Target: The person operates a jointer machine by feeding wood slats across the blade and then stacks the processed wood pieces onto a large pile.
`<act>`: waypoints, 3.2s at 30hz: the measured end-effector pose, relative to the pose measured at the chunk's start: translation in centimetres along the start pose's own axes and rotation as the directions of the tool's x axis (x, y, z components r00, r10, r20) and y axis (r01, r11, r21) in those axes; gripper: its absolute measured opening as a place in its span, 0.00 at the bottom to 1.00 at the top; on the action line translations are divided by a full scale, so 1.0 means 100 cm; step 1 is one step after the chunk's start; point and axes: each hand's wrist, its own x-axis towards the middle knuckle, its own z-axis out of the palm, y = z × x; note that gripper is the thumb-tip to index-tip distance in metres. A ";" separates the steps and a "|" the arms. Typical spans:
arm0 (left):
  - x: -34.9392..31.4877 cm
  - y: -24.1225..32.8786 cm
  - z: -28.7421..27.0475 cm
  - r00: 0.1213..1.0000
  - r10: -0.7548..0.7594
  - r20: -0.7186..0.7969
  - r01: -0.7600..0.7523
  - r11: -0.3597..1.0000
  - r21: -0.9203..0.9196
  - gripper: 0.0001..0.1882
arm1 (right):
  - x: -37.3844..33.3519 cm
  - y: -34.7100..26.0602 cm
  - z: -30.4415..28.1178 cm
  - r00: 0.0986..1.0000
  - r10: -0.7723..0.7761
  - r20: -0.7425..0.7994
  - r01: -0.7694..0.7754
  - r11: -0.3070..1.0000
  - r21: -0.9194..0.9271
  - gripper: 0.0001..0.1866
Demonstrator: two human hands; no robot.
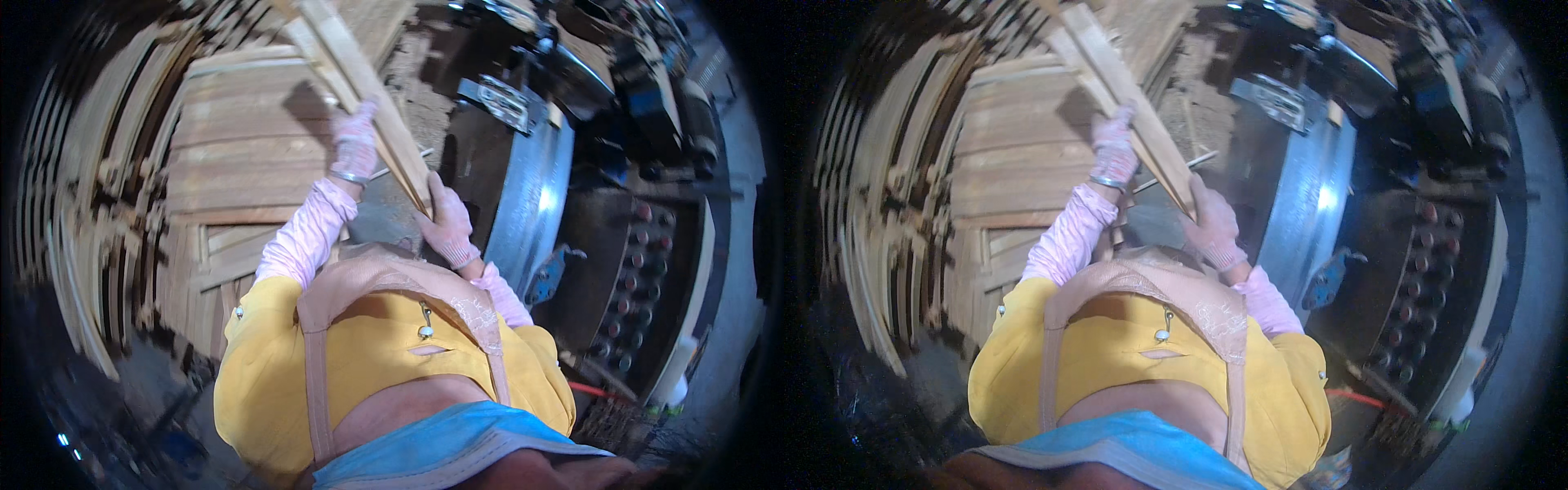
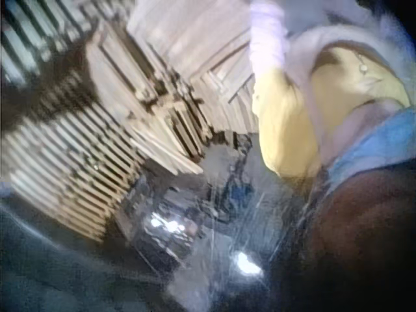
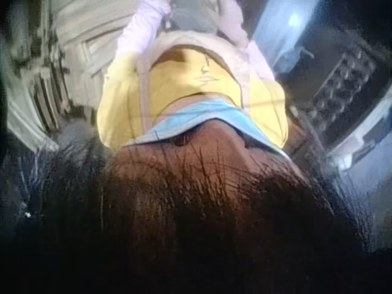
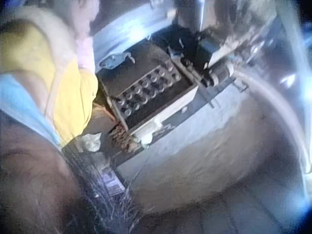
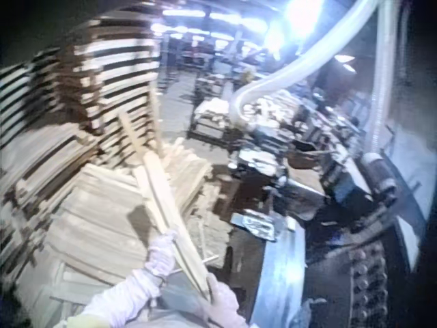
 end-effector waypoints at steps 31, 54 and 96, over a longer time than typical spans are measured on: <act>-0.056 -0.003 -0.318 0.711 0.128 -0.691 0.260 0.866 0.427 0.34 | -0.151 0.151 0.006 0.696 0.415 -0.586 -0.677 0.651 -0.344 0.34; -0.033 0.091 -0.264 0.761 0.257 -0.595 -0.078 0.948 0.310 0.36 | 0.061 0.132 -0.069 0.841 0.268 -0.470 -0.348 0.933 -0.091 0.19; 0.033 -0.013 -0.288 0.463 -0.180 -0.868 0.389 0.921 0.016 0.50 | -0.087 0.161 -0.025 0.651 0.474 -0.593 -0.628 0.776 -0.068 0.37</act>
